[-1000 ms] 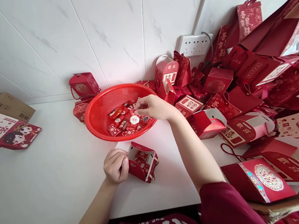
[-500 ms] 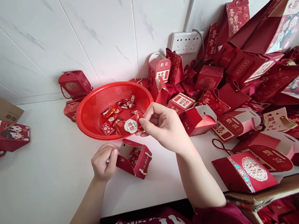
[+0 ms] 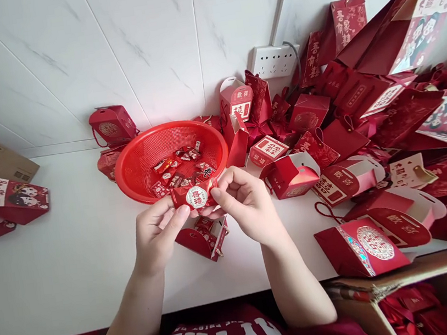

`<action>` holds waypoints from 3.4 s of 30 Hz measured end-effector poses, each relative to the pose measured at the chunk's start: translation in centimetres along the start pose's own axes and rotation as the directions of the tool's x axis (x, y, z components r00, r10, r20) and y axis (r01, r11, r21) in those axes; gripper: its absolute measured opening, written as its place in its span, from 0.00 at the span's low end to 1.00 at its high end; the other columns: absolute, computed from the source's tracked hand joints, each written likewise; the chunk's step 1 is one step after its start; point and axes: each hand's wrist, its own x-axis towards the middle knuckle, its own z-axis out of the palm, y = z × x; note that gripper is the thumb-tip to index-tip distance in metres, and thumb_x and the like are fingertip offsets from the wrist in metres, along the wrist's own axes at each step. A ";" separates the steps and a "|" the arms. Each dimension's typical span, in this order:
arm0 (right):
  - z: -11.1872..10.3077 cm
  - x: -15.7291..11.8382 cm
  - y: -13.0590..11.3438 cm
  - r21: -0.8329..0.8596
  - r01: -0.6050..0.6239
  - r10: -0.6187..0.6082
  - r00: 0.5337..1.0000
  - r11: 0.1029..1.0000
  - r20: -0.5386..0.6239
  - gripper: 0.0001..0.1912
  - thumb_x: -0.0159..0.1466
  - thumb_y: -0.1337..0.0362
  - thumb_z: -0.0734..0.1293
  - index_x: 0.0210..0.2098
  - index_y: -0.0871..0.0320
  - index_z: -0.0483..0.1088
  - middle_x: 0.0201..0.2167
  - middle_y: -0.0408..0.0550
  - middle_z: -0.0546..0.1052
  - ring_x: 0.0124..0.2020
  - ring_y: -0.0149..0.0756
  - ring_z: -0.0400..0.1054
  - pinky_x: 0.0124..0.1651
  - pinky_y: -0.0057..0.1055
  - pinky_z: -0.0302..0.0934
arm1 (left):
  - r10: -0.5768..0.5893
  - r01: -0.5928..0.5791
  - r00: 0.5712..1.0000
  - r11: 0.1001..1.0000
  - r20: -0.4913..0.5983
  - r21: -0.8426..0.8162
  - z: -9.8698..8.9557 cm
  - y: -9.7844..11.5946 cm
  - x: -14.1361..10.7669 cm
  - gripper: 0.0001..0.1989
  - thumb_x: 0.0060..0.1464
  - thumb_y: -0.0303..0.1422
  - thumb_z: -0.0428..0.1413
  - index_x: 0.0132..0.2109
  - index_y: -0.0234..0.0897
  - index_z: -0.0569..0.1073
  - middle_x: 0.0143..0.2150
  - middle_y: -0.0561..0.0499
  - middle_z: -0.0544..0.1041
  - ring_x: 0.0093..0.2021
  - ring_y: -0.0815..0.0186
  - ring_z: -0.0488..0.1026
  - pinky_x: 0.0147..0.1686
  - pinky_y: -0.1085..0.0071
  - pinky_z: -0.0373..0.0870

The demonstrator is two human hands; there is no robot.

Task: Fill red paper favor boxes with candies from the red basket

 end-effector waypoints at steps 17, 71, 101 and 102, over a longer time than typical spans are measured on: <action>-0.3 -0.7 0.9 0.025 -0.060 0.058 0.997 0.998 0.054 0.12 0.66 0.59 0.72 0.33 0.56 0.66 0.26 0.39 0.77 0.24 0.30 0.76 0.23 0.23 0.69 | -0.072 0.074 0.997 0.984 0.023 -0.161 -0.4 -1.4 -0.6 0.10 0.63 0.36 0.59 0.35 0.36 0.80 0.32 0.49 0.80 0.33 0.68 0.76 0.36 0.73 0.74; -1.8 -3.0 4.2 -0.768 0.150 0.100 0.958 0.622 0.269 0.24 0.73 0.55 0.62 0.67 0.46 0.61 0.64 0.51 0.69 0.63 0.46 0.65 0.64 0.48 0.63 | 0.258 -0.366 0.928 0.773 0.270 0.518 -4.2 -5.4 -7.6 0.12 0.55 0.19 0.55 0.42 0.40 0.73 0.66 0.41 0.66 0.65 0.50 0.68 0.57 0.57 0.73; -2.4 -2.7 8.5 -0.459 0.129 0.059 0.926 0.879 0.374 0.46 0.59 0.62 0.76 0.70 0.49 0.53 0.68 0.56 0.63 0.67 0.47 0.62 0.68 0.47 0.60 | 0.091 -0.257 0.922 0.872 0.377 0.417 -1.8 -8.6 -6.1 0.40 0.57 0.44 0.62 0.71 0.41 0.57 0.71 0.38 0.60 0.72 0.45 0.56 0.68 0.44 0.58; -2.5 -2.7 8.5 -0.480 0.148 0.055 0.922 0.865 0.383 0.47 0.59 0.62 0.76 0.71 0.49 0.51 0.68 0.56 0.63 0.67 0.48 0.62 0.68 0.48 0.59 | 0.095 -0.261 0.919 0.875 0.384 0.408 -1.8 -8.7 -6.1 0.40 0.57 0.46 0.62 0.71 0.42 0.57 0.71 0.38 0.60 0.72 0.45 0.55 0.69 0.44 0.57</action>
